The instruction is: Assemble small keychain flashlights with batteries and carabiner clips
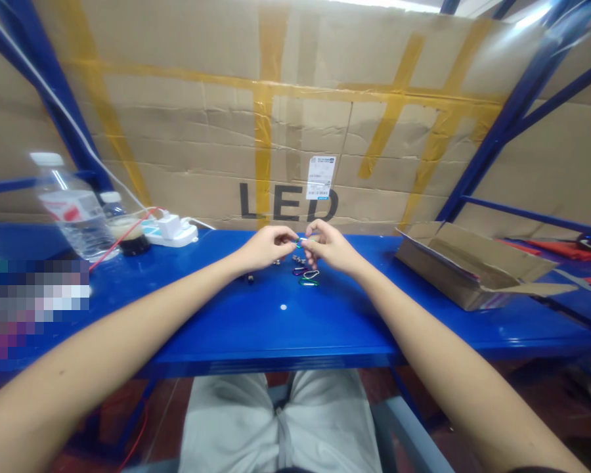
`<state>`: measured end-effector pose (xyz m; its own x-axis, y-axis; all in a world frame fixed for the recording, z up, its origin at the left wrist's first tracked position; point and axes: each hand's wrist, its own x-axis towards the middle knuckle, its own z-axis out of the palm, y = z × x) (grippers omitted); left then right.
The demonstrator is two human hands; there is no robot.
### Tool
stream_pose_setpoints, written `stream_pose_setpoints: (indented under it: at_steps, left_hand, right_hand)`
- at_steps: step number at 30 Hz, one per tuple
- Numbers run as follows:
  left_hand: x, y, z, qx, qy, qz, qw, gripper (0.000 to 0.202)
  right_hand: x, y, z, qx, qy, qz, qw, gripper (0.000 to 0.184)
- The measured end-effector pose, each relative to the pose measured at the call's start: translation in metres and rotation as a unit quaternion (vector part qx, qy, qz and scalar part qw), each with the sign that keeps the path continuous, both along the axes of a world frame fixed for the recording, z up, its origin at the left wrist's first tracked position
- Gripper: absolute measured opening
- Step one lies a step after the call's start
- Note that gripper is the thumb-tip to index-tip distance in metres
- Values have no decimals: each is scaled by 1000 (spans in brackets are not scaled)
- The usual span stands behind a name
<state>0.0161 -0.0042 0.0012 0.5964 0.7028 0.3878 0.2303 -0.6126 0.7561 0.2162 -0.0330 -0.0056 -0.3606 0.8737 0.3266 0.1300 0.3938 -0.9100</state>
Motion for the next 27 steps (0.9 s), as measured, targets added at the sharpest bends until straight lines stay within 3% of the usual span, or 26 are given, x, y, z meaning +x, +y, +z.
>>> stream_pose_setpoints:
  at_steps: [4, 10, 20, 24, 27]
  left_hand:
    - [0, 0, 4, -19, 6, 21, 1000, 14]
    - [4, -3, 4, -133, -109, 8, 985, 12]
    - [7, -4, 6, -108, -157, 48, 981, 11]
    - [7, -2, 3, -87, -131, 50, 986, 9]
    - [6, 1, -1, -28, -95, 57, 993, 6]
  right_hand:
    - [1, 0, 4, 16, 39, 12, 999, 41]
    - [-2, -1, 3, 27, 62, -19, 998, 39]
    - [-9, -2, 2, 26, 111, -53, 992, 36]
    - [-9, -1, 0, 12, 88, -53, 995, 32]
    - [-9, -2, -1, 2, 46, -49, 998, 27]
